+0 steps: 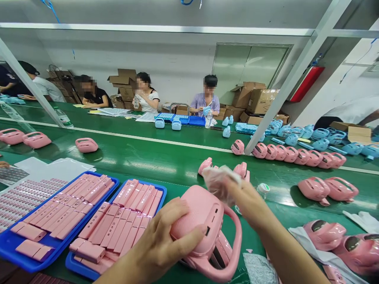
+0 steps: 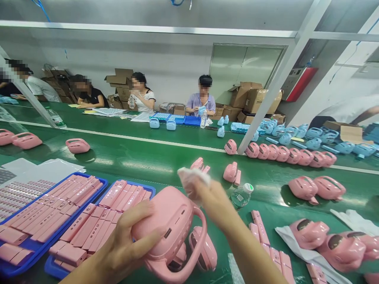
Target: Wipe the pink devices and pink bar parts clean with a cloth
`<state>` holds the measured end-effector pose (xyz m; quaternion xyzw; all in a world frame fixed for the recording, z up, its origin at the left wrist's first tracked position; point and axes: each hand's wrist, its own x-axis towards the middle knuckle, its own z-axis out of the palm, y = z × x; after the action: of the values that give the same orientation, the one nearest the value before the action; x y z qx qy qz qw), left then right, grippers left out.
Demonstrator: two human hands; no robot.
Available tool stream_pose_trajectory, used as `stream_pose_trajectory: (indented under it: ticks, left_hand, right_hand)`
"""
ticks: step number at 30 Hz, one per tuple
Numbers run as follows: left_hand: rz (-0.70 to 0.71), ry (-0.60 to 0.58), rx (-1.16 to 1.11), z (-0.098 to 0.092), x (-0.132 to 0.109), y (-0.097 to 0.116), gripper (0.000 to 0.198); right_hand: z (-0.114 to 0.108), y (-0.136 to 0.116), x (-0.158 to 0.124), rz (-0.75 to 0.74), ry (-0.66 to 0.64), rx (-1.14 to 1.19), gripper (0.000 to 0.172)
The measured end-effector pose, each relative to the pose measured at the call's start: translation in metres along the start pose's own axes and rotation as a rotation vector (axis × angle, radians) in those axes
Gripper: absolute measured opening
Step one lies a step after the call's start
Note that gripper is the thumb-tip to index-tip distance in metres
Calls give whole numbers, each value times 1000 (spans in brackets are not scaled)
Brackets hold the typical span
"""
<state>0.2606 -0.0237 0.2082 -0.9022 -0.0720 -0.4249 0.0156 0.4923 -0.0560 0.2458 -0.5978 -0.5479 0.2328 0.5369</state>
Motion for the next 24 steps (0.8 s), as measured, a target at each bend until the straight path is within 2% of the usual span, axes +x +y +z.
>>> stream_pose_trajectory:
  ticks: [2,4,6,8,10,13,15,17,21,24]
  left_hand:
    - [-12,47,7,1,2,1,38]
    - [-22,29,8,2,3,1,36]
    - [-5,-22,6,3,2,-1,36]
    - [9,-60,0,5,-3,-2,38]
    - [-9,-31,6,6,-10,-3,38]
    - [-91,68,19,5,-16,0,40]
    - [-119,121,18,2,-15,2,40]
    - [-120,135,14,-1,-11,3,39]
    - [-78,117,46,-1,-6,4,39]
    - [-104,143,79,-1,-10,4,43]
  right_hand:
    - [7,-12,-12,-48,-286,-56,35]
    - [12,-24,-20,-185,-515,-140,42]
    - [11,-31,-22,-346,-650,-200,48]
    - [6,-30,-19,-423,-725,-188,48]
    - [0,-19,-16,-326,-678,-115,41]
    - [-7,2,-18,-52,-473,38,33]
    - [-9,7,-23,11,-377,105,35]
    - [-9,0,-30,-119,-343,50,36]
    - [-5,-30,-42,-586,-398,-364,38]
    - [-4,-41,-45,-754,-412,-562,39]
